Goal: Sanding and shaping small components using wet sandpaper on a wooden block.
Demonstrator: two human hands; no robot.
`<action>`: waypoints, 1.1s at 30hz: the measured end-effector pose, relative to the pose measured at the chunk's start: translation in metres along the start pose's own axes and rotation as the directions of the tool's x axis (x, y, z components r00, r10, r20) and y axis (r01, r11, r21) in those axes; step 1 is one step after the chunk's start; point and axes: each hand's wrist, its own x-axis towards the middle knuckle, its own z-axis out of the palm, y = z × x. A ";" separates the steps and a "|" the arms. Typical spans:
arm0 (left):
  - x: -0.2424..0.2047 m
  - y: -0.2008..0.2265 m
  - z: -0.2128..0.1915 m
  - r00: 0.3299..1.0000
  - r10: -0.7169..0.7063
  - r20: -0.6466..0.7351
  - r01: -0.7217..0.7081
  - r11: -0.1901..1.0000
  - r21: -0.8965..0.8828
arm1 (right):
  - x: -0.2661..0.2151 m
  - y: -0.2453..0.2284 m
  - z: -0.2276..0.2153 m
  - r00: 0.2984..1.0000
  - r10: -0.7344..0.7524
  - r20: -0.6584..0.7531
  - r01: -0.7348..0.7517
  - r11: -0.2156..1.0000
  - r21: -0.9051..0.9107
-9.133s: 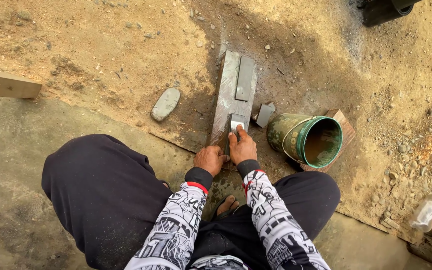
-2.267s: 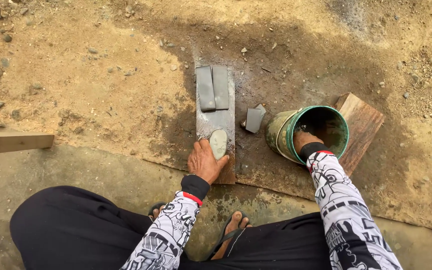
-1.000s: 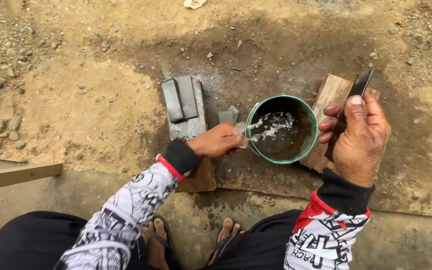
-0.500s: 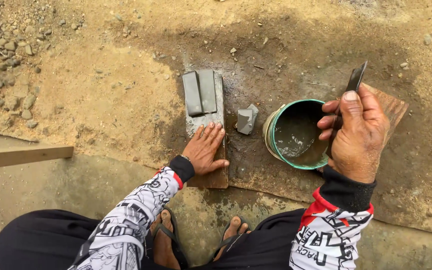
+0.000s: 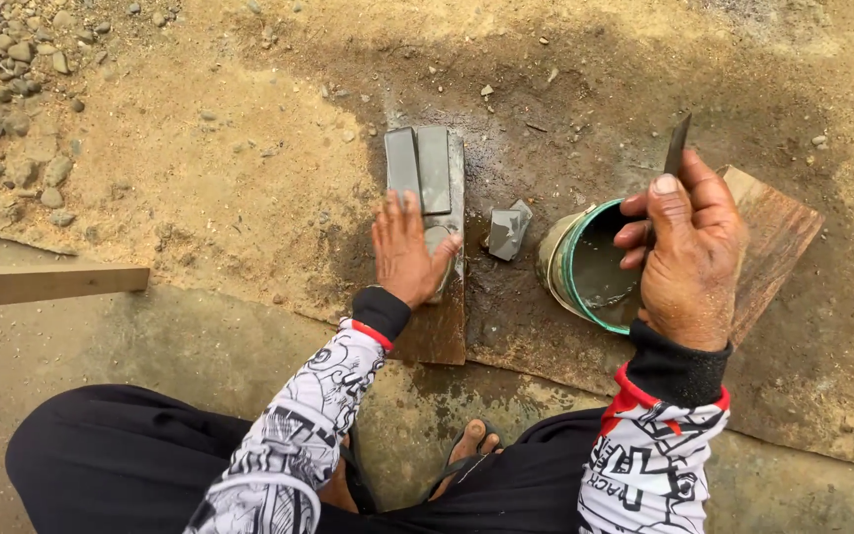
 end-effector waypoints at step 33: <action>-0.142 -0.023 0.009 0.954 -0.248 0.169 0.279 0.941 -0.194 | -0.138 0.182 0.152 0.875 0.449 0.181 -0.015 0.398 -0.917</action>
